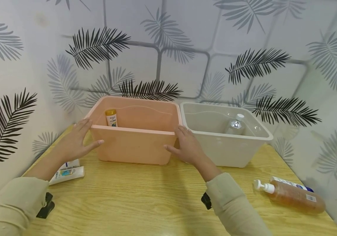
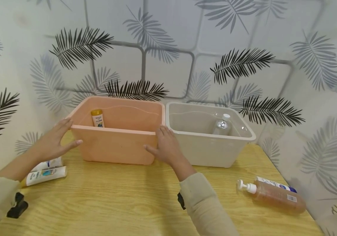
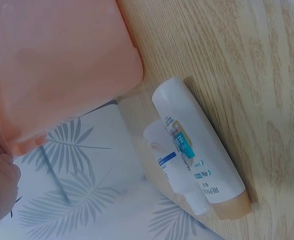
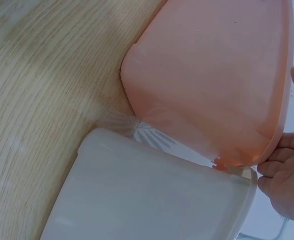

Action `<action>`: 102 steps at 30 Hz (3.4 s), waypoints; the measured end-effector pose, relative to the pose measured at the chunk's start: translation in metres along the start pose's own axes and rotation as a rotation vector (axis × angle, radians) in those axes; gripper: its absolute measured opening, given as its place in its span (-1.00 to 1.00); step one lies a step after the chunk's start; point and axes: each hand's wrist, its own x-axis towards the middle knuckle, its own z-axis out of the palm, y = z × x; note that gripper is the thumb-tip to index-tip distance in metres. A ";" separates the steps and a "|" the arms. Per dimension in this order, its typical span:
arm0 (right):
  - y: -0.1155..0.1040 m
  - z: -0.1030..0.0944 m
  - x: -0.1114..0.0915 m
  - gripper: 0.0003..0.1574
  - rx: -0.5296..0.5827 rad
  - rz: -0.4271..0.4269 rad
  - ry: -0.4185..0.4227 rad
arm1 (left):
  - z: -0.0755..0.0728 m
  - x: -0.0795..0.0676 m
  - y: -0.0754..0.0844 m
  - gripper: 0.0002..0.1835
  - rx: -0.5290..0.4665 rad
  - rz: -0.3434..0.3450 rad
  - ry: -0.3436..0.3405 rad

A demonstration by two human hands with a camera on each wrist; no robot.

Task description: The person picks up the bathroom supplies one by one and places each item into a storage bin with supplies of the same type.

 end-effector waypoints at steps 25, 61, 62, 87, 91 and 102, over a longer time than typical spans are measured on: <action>-0.001 0.005 -0.016 -0.09 -0.043 -0.048 0.050 | 0.001 -0.012 0.005 -0.01 -0.019 -0.004 0.023; -0.008 0.009 -0.035 -0.13 -0.063 -0.133 0.165 | 0.004 -0.032 0.006 -0.07 -0.055 0.018 0.096; -0.008 0.009 -0.035 -0.13 -0.063 -0.134 0.166 | 0.005 -0.033 0.007 -0.07 -0.054 0.018 0.098; -0.013 0.008 -0.044 -0.16 -0.080 -0.138 0.192 | 0.006 -0.044 0.007 -0.11 -0.065 0.050 0.167; -0.013 0.009 -0.044 -0.17 -0.085 -0.143 0.200 | 0.004 -0.045 0.007 -0.10 -0.062 0.036 0.148; -0.014 0.009 -0.049 -0.17 -0.089 -0.155 0.220 | 0.004 -0.050 0.009 -0.10 -0.063 0.040 0.140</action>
